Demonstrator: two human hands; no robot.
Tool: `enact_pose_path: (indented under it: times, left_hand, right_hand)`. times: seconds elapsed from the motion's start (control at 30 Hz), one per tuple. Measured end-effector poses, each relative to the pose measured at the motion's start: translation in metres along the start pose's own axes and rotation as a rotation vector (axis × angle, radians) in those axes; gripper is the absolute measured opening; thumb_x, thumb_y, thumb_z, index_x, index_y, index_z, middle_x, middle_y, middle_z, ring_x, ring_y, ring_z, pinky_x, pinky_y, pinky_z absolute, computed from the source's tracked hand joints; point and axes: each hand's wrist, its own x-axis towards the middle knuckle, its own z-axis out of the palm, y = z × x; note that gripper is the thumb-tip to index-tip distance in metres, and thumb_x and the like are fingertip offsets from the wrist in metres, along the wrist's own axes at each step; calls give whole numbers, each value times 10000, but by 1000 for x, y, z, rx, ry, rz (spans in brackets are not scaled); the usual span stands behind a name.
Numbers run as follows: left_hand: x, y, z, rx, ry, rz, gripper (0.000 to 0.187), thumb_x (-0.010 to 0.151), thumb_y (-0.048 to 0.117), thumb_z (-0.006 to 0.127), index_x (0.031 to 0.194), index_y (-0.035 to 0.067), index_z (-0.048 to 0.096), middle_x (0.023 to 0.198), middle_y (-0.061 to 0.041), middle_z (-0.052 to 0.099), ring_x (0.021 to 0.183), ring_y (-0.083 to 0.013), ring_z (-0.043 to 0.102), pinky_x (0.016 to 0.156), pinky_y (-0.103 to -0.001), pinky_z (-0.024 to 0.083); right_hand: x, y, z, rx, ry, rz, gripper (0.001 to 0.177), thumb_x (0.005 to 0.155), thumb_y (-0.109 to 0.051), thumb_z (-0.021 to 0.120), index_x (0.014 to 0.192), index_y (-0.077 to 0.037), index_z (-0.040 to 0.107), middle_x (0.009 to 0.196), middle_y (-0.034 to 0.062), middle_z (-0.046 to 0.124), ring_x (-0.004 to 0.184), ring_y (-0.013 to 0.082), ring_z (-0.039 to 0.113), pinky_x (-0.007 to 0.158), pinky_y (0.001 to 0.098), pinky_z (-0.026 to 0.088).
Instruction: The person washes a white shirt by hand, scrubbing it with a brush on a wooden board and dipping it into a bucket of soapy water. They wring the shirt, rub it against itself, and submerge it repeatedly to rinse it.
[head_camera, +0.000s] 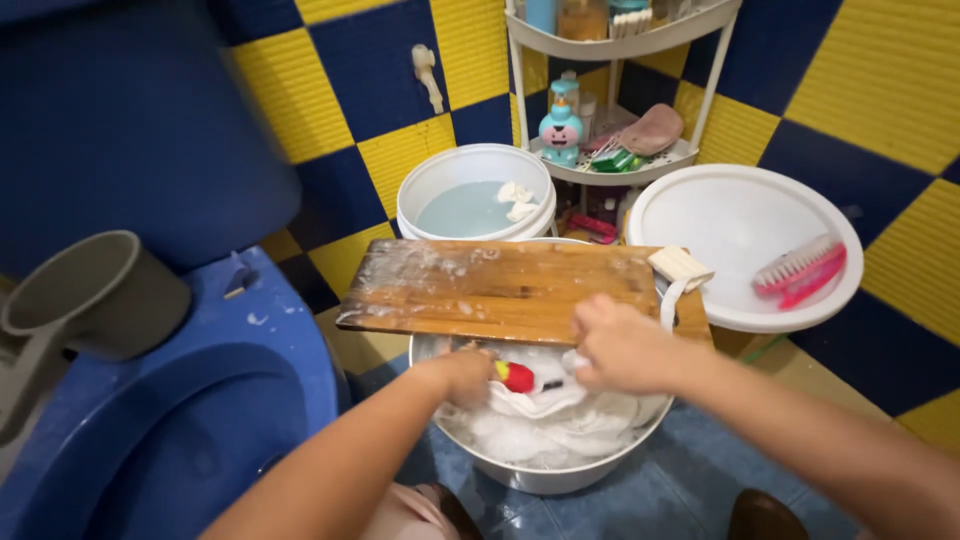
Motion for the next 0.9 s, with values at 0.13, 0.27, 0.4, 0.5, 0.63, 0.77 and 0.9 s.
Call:
enact_pose_path:
  times: [0.13,0.27,0.4,0.5,0.63,0.77,0.9]
  left_hand:
    - [-11,12,-37,-276,35,13,341,758,218,644,1058,164,796,1090,-149,743,1063,-351,696,940,-433,528]
    - [-17,-35,-80,-625,254,70,269,767,229,633,928,78,787,849,-118,775,830,-284,744,779,-380,563]
    - [-61,-52,-163,-854,415,16,232,781,169,607,823,0,761,784,-111,753,737,-210,668,711,-369,539]
    - [-99,-42,-225,-850,540,-40,210,796,148,617,810,-25,734,780,-131,718,708,-226,633,671,-389,511]
    - [-168,-1,-307,-1199,674,137,214,749,115,645,876,15,786,873,-104,759,757,-214,689,744,-351,572]
    - [-196,-1,-364,-1343,786,265,246,750,120,619,895,-6,772,884,-125,775,773,-243,725,755,-371,601]
    - [-173,-27,-363,-1479,863,323,264,788,166,602,950,-10,715,930,-144,763,819,-257,749,781,-398,627]
  right_hand:
    - [13,47,-4,128,675,-769,206,958,-196,628,924,-87,799,1243,190,723,1183,442,538,989,468,433]
    - [-12,22,-76,816,413,-181,354,976,-271,479,919,-30,731,972,116,786,967,246,700,928,357,538]
    - [-22,-6,-143,1467,377,67,366,1065,-290,451,1127,-5,671,1113,142,708,1001,253,586,897,412,435]
    - [-34,-17,-189,1535,406,-98,387,1018,-320,416,1147,-55,667,1148,56,726,1064,170,653,999,349,462]
    - [-41,-12,-247,1525,552,-199,373,1055,-399,445,1084,-71,620,1119,110,676,1032,230,647,950,426,533]
    - [-80,-41,-296,1398,740,-135,312,1061,-407,475,1162,-119,541,1154,101,647,1032,230,649,870,471,566]
    - [-60,-5,-271,378,754,-132,609,811,-277,707,1366,-116,516,1161,127,686,991,199,685,852,386,561]
